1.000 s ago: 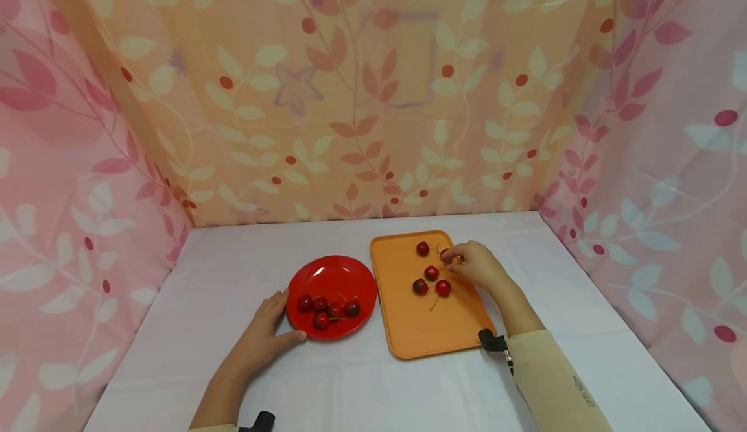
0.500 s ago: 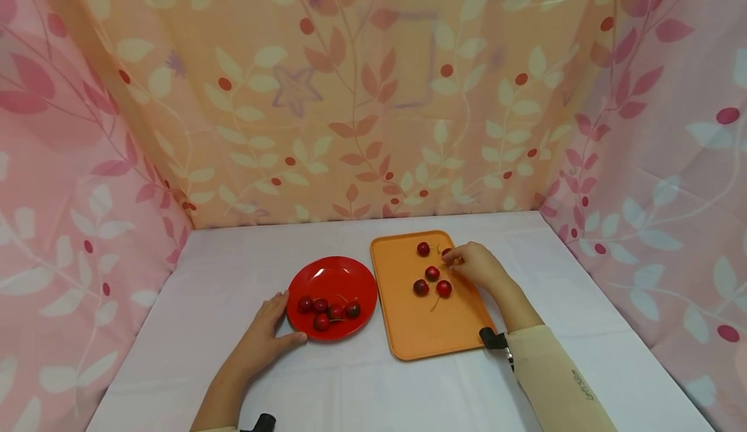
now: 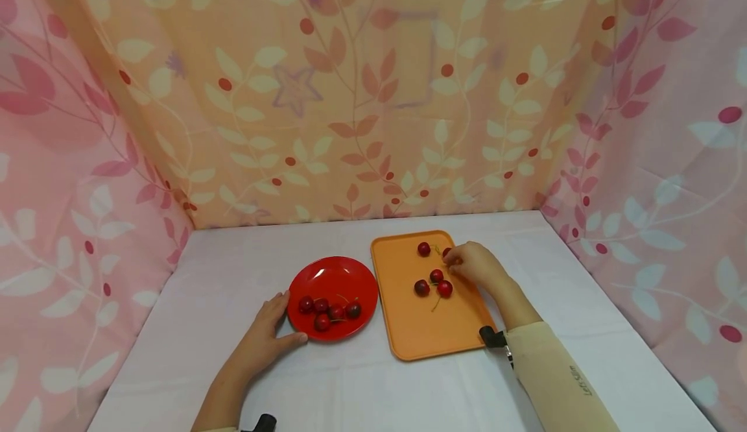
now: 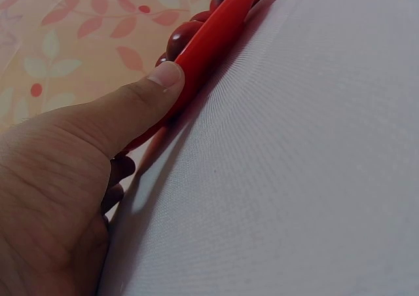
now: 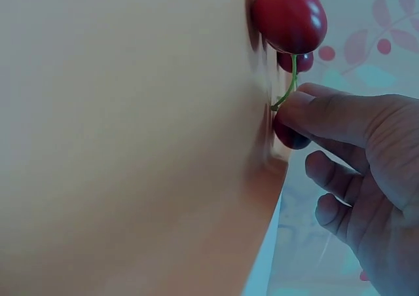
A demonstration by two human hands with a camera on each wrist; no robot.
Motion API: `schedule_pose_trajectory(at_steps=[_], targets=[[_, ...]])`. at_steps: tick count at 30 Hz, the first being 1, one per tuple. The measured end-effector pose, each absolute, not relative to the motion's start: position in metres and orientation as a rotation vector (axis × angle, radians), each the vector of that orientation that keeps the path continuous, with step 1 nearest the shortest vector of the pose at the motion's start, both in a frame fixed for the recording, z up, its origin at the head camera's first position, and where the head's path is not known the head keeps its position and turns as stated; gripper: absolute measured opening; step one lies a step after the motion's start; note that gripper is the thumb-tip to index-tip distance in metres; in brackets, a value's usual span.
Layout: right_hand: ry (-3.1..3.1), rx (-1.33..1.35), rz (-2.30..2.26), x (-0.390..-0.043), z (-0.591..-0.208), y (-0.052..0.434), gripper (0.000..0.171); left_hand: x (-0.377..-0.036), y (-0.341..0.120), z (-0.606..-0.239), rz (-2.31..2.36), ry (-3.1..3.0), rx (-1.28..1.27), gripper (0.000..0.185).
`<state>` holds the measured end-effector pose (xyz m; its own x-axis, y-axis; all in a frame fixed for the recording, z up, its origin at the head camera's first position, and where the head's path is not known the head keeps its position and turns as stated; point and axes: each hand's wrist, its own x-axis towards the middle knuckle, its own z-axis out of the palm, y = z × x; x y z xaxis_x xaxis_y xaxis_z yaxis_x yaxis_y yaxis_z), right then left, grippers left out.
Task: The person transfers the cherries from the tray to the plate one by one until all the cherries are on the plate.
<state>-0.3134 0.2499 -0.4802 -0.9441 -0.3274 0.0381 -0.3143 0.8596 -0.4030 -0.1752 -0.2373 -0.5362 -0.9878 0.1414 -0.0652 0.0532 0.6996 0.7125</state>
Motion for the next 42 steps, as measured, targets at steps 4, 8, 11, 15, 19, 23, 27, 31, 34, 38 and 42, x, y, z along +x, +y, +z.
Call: schedule_pose_trajectory(at_steps=[4,8,11,15,19,23,27,31,34,38,42], targets=[[2.981,-0.514,-0.661,-0.3152,-0.4801,0.2480,0.017,-0.1749,-0.2371,-0.5350,1.166,2.791,0.160,0.111],[2.994,-0.538,-0.646,-0.3162,-0.4805,0.2460,0.017,-0.1754,-0.2371,-0.5354,1.169,2.798,0.174,0.111],[3.014,-0.560,-0.620,-0.3161,-0.4811,0.2445,0.015,-0.1758,-0.2376,-0.5363,1.171,2.796,0.180,0.111],[3.033,-0.575,-0.555,-0.3152,-0.4824,0.2432,0.011,-0.1756,-0.2379,-0.5378,1.178,2.785,0.179,0.112],[3.040,-0.560,-0.497,-0.3154,-0.4827,0.2421,0.008,-0.1752,-0.2378,-0.5380,1.171,2.787,0.172,0.112],[3.042,-0.565,-0.449,-0.3161,-0.4836,0.2424,0.004,-0.1747,-0.2377,-0.5374,1.162,2.798,0.177,0.112],[3.040,-0.571,-0.414,-0.3168,-0.4839,0.2427,0.004,-0.1748,-0.2372,-0.5368,1.155,2.807,0.178,0.112],[3.039,-0.570,-0.400,-0.3175,-0.4823,0.2420,0.007,-0.1749,-0.2373,-0.5363,1.155,2.810,0.171,0.112],[3.044,-0.578,-0.397,-0.3176,-0.4814,0.2420,0.005,-0.1748,-0.2373,-0.5361,1.159,2.819,0.182,0.112],[3.056,-0.582,-0.405,-0.3167,-0.4809,0.2424,0.004,-0.1743,-0.2372,-0.5367,1.169,2.829,0.209,0.112],[3.082,-0.578,-0.412,-0.3156,-0.4786,0.2425,0.004,-0.1740,-0.2377,-0.5376,1.174,2.836,0.226,0.112]])
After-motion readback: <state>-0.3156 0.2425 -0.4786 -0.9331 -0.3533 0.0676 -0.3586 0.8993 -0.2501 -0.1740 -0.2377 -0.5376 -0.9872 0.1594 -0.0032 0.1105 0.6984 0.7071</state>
